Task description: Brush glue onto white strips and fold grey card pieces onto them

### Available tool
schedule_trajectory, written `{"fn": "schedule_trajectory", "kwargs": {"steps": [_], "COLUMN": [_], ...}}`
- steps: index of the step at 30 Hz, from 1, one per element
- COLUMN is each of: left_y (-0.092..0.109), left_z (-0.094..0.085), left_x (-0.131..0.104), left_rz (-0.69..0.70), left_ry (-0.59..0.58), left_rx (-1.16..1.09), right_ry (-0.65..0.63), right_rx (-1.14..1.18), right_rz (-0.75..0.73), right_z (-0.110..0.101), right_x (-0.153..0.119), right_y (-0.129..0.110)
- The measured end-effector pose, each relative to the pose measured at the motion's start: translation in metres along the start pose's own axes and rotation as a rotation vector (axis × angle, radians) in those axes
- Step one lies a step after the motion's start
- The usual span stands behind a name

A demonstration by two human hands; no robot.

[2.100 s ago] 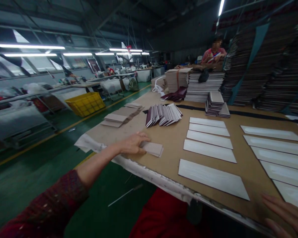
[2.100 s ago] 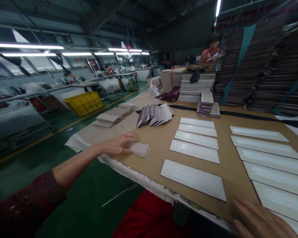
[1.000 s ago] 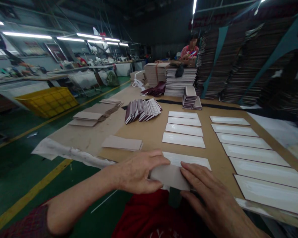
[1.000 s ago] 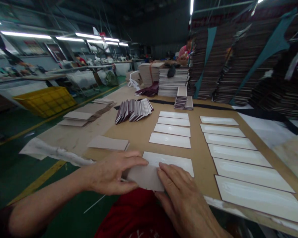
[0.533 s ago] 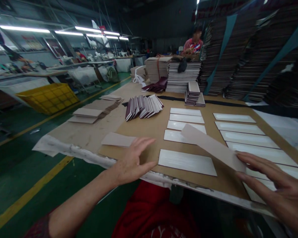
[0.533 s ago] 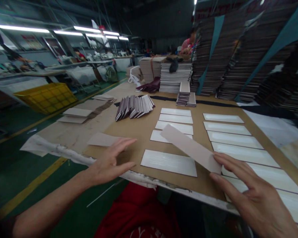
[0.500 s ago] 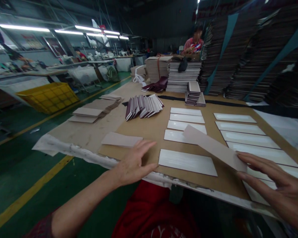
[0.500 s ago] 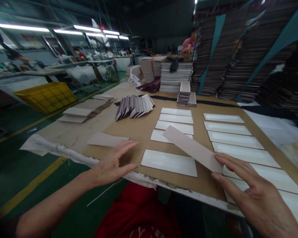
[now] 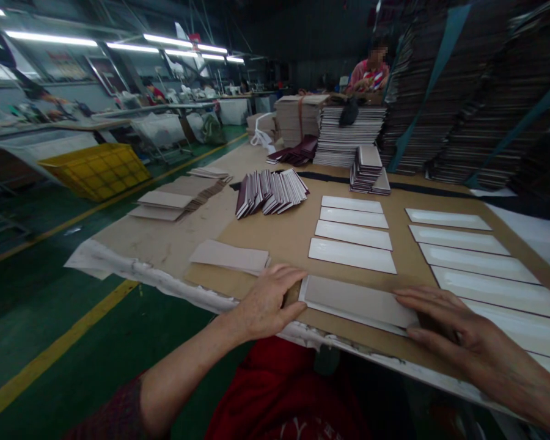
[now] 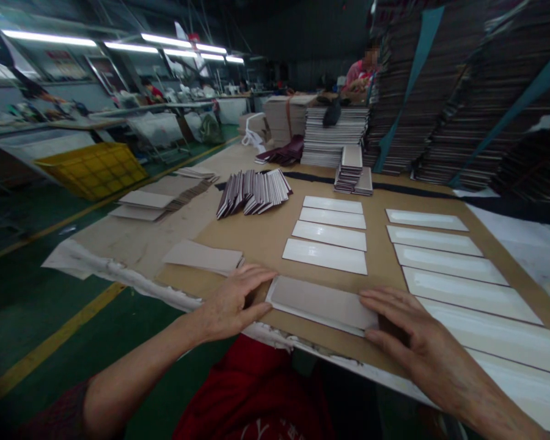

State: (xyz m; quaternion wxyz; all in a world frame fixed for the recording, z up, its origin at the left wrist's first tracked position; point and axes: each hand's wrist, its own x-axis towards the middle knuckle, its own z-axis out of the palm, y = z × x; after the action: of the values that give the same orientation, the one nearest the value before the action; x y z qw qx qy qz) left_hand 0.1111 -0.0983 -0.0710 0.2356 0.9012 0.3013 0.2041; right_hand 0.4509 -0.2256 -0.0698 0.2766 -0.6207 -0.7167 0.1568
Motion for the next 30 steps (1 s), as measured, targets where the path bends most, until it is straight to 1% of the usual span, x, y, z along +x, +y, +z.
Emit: {"fn": "schedule_trajectory", "kwargs": {"steps": [4,10,30], "left_y": [-0.0001,-0.0006,-0.0022], "left_z": [0.0024,0.0034,0.0074], "left_x": [-0.0015,-0.0015,0.0004], "left_rz": [0.002,0.020,0.058], "left_ry": [0.023,0.042,0.075], "left_rx": [-0.013,-0.018,0.033], "right_ry": [-0.010,-0.031,-0.027], "right_rx": [0.013,-0.018,-0.041], "right_rz": [-0.027,-0.046,-0.081], "right_z": [0.0041,0.0085,0.0084], "right_x": [0.0055,0.0058,0.0061], "right_y": [-0.0003,0.0039,0.0055]}}
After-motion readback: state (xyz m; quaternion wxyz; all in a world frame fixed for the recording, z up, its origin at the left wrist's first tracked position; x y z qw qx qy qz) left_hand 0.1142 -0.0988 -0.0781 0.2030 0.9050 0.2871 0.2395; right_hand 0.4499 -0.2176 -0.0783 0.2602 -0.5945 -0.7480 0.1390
